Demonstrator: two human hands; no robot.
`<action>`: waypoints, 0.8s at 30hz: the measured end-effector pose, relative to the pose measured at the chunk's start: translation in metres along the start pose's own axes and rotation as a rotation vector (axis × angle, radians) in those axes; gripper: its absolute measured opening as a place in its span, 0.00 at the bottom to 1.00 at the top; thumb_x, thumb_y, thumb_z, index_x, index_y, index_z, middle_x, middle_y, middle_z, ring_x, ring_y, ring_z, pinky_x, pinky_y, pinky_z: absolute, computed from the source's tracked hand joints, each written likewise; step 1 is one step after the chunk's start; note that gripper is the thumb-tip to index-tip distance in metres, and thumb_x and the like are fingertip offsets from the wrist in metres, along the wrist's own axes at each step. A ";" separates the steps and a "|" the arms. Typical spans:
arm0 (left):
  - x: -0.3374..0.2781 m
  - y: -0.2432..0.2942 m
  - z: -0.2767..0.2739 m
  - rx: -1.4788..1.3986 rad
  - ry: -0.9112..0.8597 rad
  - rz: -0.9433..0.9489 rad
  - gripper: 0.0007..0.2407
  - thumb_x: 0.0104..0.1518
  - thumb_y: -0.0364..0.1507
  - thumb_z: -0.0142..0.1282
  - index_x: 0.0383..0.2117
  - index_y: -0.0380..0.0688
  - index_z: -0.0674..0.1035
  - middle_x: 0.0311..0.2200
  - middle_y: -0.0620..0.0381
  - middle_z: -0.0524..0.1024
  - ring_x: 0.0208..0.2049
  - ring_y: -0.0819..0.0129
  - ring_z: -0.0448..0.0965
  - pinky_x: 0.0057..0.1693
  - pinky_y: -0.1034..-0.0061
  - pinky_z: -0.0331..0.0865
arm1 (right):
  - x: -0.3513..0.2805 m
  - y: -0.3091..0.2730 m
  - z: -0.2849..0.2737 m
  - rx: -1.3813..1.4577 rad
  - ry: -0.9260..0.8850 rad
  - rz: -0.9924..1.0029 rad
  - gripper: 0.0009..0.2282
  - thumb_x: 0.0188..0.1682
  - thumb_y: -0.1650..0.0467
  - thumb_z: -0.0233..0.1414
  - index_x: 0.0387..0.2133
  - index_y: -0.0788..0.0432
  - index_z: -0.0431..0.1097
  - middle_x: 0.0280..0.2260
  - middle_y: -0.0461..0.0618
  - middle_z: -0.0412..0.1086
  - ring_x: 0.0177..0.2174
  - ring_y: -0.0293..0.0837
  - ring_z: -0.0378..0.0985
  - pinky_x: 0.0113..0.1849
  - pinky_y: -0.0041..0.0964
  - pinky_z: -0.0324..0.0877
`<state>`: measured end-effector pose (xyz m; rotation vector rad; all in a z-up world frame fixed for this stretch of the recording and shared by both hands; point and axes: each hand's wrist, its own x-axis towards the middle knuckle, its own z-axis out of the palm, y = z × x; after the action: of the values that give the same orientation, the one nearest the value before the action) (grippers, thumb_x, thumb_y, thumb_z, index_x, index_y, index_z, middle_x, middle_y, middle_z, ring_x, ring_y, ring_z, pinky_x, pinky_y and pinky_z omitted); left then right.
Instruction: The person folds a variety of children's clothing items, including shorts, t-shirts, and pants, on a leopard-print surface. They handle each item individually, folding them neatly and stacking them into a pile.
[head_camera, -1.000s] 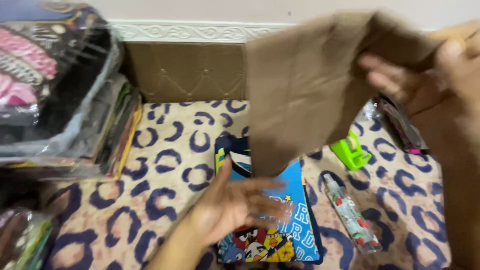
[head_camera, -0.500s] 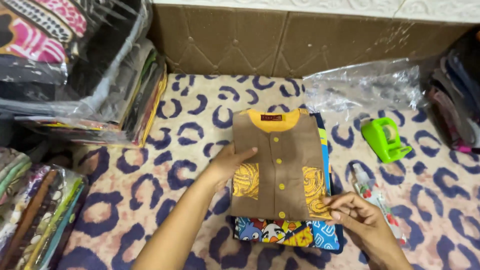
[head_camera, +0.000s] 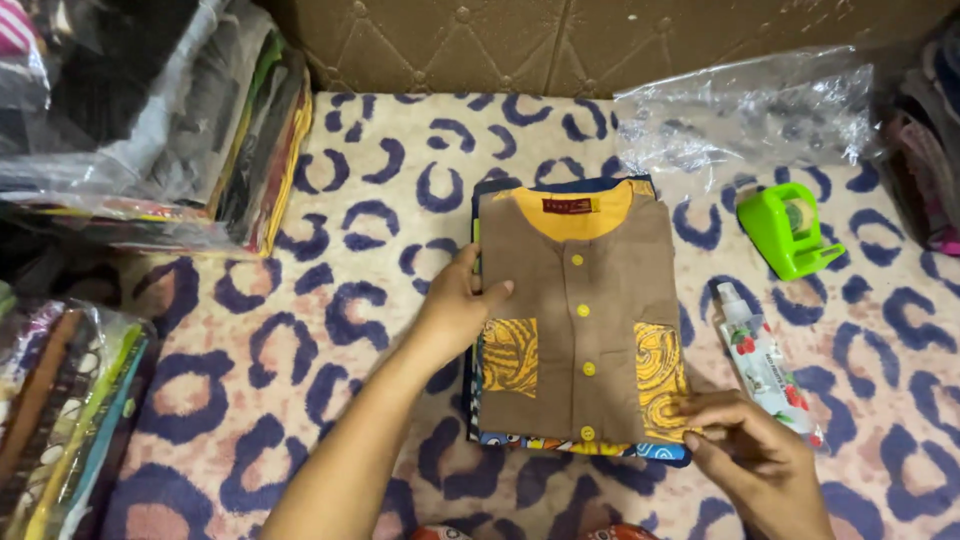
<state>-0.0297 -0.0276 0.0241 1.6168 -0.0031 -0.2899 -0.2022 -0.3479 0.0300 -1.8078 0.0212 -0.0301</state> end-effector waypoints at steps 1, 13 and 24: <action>0.001 0.000 0.000 -0.031 -0.022 0.057 0.26 0.54 0.20 0.53 0.62 0.32 0.64 0.43 0.41 0.82 0.35 0.64 0.85 0.34 0.82 0.75 | 0.000 -0.002 0.001 0.002 0.033 0.000 0.08 0.37 0.85 0.57 0.30 0.67 0.77 0.42 0.57 0.79 0.39 0.44 0.78 0.36 0.34 0.71; -0.018 0.020 -0.001 0.215 -0.009 0.083 0.28 0.56 0.23 0.53 0.65 0.37 0.61 0.40 0.43 0.84 0.34 0.64 0.87 0.36 0.79 0.77 | -0.008 -0.002 -0.001 -0.145 -0.013 -0.098 0.08 0.35 0.82 0.60 0.28 0.65 0.78 0.37 0.53 0.80 0.40 0.43 0.81 0.43 0.36 0.73; -0.030 0.017 0.022 0.714 0.391 0.704 0.42 0.51 0.33 0.70 0.69 0.37 0.52 0.67 0.36 0.59 0.69 0.42 0.61 0.71 0.54 0.59 | 0.012 -0.018 -0.027 -0.400 0.157 -0.069 0.08 0.40 0.79 0.56 0.33 0.64 0.77 0.40 0.51 0.80 0.35 0.41 0.78 0.39 0.33 0.70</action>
<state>-0.0603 -0.0447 0.0453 2.2277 -0.4071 0.6426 -0.1912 -0.3704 0.0544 -2.2019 0.0811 -0.2313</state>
